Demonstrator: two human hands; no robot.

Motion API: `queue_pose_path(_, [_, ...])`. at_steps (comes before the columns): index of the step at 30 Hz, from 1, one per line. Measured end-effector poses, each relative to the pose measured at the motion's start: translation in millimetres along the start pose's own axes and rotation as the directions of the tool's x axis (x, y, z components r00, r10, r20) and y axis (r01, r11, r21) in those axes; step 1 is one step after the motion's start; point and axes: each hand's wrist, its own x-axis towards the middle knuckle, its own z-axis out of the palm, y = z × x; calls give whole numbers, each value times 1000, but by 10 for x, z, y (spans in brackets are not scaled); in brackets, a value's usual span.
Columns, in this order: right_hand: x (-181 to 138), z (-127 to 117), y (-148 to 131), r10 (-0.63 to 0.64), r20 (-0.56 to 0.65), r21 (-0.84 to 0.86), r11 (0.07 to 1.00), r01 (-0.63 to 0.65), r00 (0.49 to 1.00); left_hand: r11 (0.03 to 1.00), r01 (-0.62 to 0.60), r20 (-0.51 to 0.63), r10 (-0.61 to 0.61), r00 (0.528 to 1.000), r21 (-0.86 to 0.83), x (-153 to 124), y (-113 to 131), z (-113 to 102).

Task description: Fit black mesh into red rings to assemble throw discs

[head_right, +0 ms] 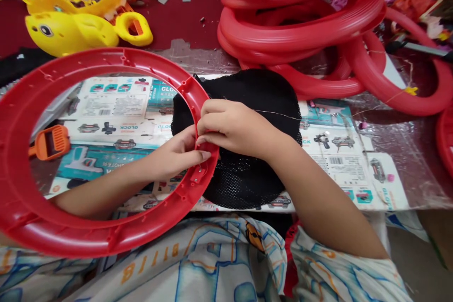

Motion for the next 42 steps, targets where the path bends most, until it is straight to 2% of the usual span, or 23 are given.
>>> queue_pose_path(5, [9, 15, -11, 52, -5, 61, 997, -52, 999, 983, 85, 53, -77, 996, -165, -31, 72, 41])
queue_pose_path(8, [24, 21, -25, 97, -4, 103, 990, -96, 995, 985, 117, 77, -108, 991, -126, -42, 94, 50])
queue_pose_path(13, [52, 13, -36, 143, 21, 165, 976, -144, 990, 992, 101, 59, -96, 994, -76, -65, 90, 49])
queue_pose_path(19, [51, 9, -47, 164, 46, 142, 975, -169, 985, 986, 128, 98, -118, 988, -103, -91, 84, 32])
queue_pose_path(23, [46, 14, -62, 193, 32, 102, 976, -195, 981, 966, 107, 121, -80, 989, -236, -52, 20, -12])
queue_pose_path(26, [31, 30, -61, 208, -9, 69, 976, -207, 978, 950, 44, 80, -20, 997, -308, -24, -26, -30])
queue_pose_path(29, [10, 46, -51, 199, -73, 35, 980, -197, 977, 967, 38, 25, -33, 999, -251, -30, -27, -27])
queue_pose_path(32, [-1, 40, -56, 211, -158, -3, 977, -214, 965, 970, 25, 38, -17, 999, -242, -42, 9, -18])
queue_pose_path(36, [3, 7, -85, 239, -129, -37, 969, -245, 963, 955, -61, 17, 69, 997, -290, -34, 55, -7])
queue_pose_path(39, [5, -4, -96, 220, -94, -77, 971, -227, 971, 949, 3, 8, -1, 1000, -314, -27, 57, -8])
queue_pose_path(42, [0, 8, -88, 150, -59, -114, 981, -156, 987, 949, 81, 3, -84, 996, -303, -15, 32, -3])
